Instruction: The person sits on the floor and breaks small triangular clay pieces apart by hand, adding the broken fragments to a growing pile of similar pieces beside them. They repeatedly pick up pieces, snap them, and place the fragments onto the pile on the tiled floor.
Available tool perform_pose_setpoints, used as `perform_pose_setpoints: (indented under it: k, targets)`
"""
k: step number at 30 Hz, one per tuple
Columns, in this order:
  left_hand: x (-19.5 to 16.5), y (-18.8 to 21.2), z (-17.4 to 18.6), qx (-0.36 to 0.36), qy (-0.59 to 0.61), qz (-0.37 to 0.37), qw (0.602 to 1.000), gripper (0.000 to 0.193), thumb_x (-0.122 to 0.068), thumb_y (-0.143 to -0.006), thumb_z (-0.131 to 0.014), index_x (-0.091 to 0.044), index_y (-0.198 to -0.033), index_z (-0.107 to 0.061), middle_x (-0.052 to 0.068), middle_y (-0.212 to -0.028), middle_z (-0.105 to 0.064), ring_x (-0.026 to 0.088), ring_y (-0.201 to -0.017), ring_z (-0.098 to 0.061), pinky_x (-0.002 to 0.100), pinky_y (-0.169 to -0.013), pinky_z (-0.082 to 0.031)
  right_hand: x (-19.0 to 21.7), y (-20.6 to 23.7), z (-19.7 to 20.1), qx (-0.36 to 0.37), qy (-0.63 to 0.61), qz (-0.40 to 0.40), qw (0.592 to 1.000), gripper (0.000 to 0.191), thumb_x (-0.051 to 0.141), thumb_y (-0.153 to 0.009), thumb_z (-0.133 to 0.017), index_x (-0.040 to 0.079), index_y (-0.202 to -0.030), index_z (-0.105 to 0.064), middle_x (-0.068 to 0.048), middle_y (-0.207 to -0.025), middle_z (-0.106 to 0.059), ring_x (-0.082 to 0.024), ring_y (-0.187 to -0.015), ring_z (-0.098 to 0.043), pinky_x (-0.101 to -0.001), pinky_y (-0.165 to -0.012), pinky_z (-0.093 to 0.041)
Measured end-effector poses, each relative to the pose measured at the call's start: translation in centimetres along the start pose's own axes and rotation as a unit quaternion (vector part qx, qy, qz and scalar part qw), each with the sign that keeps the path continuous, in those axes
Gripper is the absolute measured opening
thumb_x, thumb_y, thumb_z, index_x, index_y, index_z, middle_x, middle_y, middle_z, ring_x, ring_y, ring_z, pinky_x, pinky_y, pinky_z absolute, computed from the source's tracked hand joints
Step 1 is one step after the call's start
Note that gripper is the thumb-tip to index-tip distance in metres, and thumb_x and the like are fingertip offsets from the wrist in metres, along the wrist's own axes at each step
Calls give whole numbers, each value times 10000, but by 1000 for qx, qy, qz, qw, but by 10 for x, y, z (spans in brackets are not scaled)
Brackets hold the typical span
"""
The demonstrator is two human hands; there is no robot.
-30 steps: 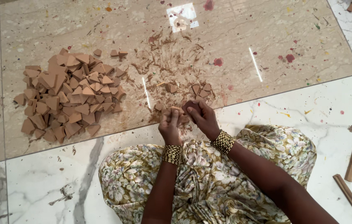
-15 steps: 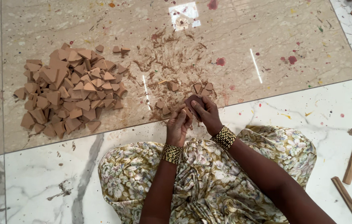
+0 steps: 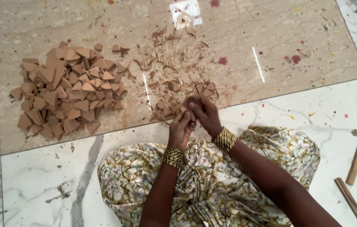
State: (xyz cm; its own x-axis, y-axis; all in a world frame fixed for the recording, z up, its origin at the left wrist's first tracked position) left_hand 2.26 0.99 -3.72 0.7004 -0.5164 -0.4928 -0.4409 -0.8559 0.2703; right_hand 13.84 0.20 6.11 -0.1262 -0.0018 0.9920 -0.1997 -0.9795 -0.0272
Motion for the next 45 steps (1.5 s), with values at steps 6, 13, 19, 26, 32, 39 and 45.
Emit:
perform_pose_setpoints:
  k: [6, 13, 19, 26, 32, 39, 45]
  targets:
    - [-6, -2, 19, -116, 26, -27, 993, 192, -81, -945, -641, 0, -1115, -675, 98, -991, -750, 164, -837, -720, 275, -734, -619, 5, 1, -4, 29, 20, 41, 999, 276, 147, -1026, -637, 41, -1281, -640, -73, -1039, -720, -132, -878, -688, -258, -753, -599]
    - [-10, 5, 5, -108, 24, -40, 993, 189, -149, -1021, -673, 0, -1136, -697, 69, -971, -717, 143, -819, -689, 278, -729, -606, 17, 13, -6, 15, 11, 73, 997, 231, 127, -1047, -632, 46, -1263, -647, -53, -994, -722, -93, -853, -666, -259, -723, -580]
    - [-32, 1, 13, -81, 112, -7, 990, 218, -223, -1000, -696, -41, -1119, -672, 98, -985, -719, 169, -837, -710, 294, -736, -614, 7, 29, -5, 52, -112, 7, 992, 265, 124, -1033, -673, 33, -1282, -669, -39, -902, -704, -50, -697, -561, -219, -586, -467]
    - [11, 7, 5, -91, 24, 16, 995, 240, -233, -995, -640, -75, -1171, -680, 33, -1021, -724, 124, -862, -686, 256, -724, -601, -8, 9, 7, -12, -76, -40, 996, 293, 146, -1013, -684, 13, -1269, -637, -38, -919, -686, -48, -693, -573, -204, -548, -459]
    - [2, 5, -1, -64, -1, 7, 998, 241, -224, -1059, -613, -40, -1201, -675, 43, -1036, -710, 141, -917, -673, 273, -763, -607, -1, 10, 10, -17, 8, -16, 1000, 293, 167, -988, -685, 23, -1242, -656, -47, -970, -749, -68, -768, -663, -223, -638, -554]
    - [-6, 11, -2, -74, -47, 22, 996, 273, -122, -980, -653, 4, -1221, -684, 62, -1025, -736, 172, -902, -722, 289, -812, -646, -6, -3, 17, -44, -58, -4, 997, 302, 141, -1005, -677, 14, -1275, -635, -58, -1081, -725, -84, -936, -673, -244, -774, -578]
    - [4, 6, 11, -84, -18, -3, 996, 301, -120, -1032, -715, 41, -1286, -697, 63, -991, -712, 131, -814, -679, 255, -656, -577, -14, -6, 17, -68, -139, -27, 988, 324, 104, -1003, -670, 16, -1309, -607, -44, -1143, -702, -78, -1010, -654, -231, -841, -566]
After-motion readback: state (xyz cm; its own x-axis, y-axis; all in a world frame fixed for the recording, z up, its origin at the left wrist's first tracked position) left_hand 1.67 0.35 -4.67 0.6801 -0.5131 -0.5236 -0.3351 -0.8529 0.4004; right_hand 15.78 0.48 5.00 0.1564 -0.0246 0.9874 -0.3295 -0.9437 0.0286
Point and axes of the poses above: each hand's wrist, its own y-axis away from the middle knuckle, its own z-axis out of the back of the hand, x = y × z, the point moved 8 cm from there along -y, towards the middle knuckle
